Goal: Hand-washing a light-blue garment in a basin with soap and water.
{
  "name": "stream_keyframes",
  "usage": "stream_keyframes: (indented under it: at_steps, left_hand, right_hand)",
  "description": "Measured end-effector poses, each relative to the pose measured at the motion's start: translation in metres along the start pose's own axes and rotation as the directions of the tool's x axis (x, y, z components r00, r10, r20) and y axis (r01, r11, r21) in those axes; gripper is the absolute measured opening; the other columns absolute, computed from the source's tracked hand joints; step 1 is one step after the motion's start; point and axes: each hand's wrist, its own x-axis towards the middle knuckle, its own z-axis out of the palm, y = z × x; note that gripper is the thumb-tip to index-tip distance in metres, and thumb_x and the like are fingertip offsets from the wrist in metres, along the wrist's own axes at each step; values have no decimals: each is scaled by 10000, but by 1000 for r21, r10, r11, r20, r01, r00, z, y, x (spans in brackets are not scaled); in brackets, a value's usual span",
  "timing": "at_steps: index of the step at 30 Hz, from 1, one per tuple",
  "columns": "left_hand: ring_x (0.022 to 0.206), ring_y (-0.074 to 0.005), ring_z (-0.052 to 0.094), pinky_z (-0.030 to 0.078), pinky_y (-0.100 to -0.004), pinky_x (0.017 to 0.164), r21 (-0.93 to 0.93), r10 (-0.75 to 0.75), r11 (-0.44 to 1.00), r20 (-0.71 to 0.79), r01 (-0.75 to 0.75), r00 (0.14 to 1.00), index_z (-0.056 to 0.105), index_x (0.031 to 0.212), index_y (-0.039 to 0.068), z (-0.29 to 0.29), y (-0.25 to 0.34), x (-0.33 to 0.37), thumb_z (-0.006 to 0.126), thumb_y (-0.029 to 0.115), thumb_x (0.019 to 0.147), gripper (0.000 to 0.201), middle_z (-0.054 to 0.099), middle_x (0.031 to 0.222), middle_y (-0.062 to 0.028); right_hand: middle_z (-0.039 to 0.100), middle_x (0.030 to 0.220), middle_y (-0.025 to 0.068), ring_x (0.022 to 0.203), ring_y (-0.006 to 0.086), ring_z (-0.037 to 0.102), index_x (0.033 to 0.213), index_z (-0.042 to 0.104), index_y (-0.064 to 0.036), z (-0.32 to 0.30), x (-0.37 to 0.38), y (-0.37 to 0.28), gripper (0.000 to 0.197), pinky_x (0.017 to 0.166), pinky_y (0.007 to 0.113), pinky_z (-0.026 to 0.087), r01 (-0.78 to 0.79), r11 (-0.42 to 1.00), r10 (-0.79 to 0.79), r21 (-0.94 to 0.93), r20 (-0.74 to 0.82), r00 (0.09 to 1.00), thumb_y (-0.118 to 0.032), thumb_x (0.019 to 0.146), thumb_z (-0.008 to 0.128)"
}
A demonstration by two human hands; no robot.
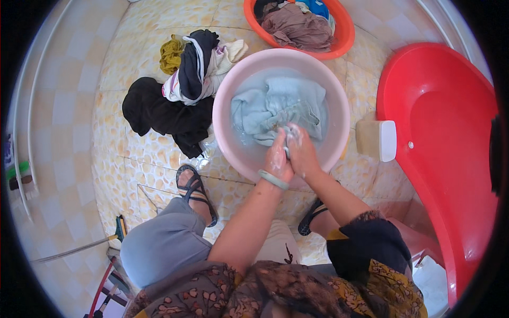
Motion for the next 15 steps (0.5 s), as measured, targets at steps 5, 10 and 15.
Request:
stream_keyframes:
  at_steps: [5, 10, 15]
  left_hand:
    - [934, -220, 570, 479, -362, 798, 105, 87, 991, -82, -79, 993, 523, 1148, 57, -23, 4, 13, 383, 532, 918, 545, 576, 1046, -99]
    - [967, -239, 553, 483, -354, 772, -102, -11, 995, -49, 6, 999, 460, 1223, 27, -31, 26, 3, 330, 593, 905, 662, 539, 1145, -146]
    - [1128, -264, 498, 475, -416, 767, -545, -103, 809, 237, 220, 966, 447, 1148, -11, -77, 40, 49, 510, 389, 895, 477, 487, 1133, -159]
  right_hand:
    - [539, 1137, 193, 1072, 322, 535, 1136, 503, -34, -2, -34, -3, 323, 923, 352, 409, -62, 998, 64, -21, 112, 992, -107, 823, 525]
    - [572, 905, 137, 868, 321, 592, 979, 568, -68, -30, -41, -54, 234, 750, 386, 478, 298, 948, -245, -113, 342, 907, -54, 747, 589]
    - [518, 814, 116, 760, 294, 584, 954, 581, -97, -26, -67, -75, 232, 642, 396, 474, 516, 845, -394, -143, 485, 780, -123, 731, 639]
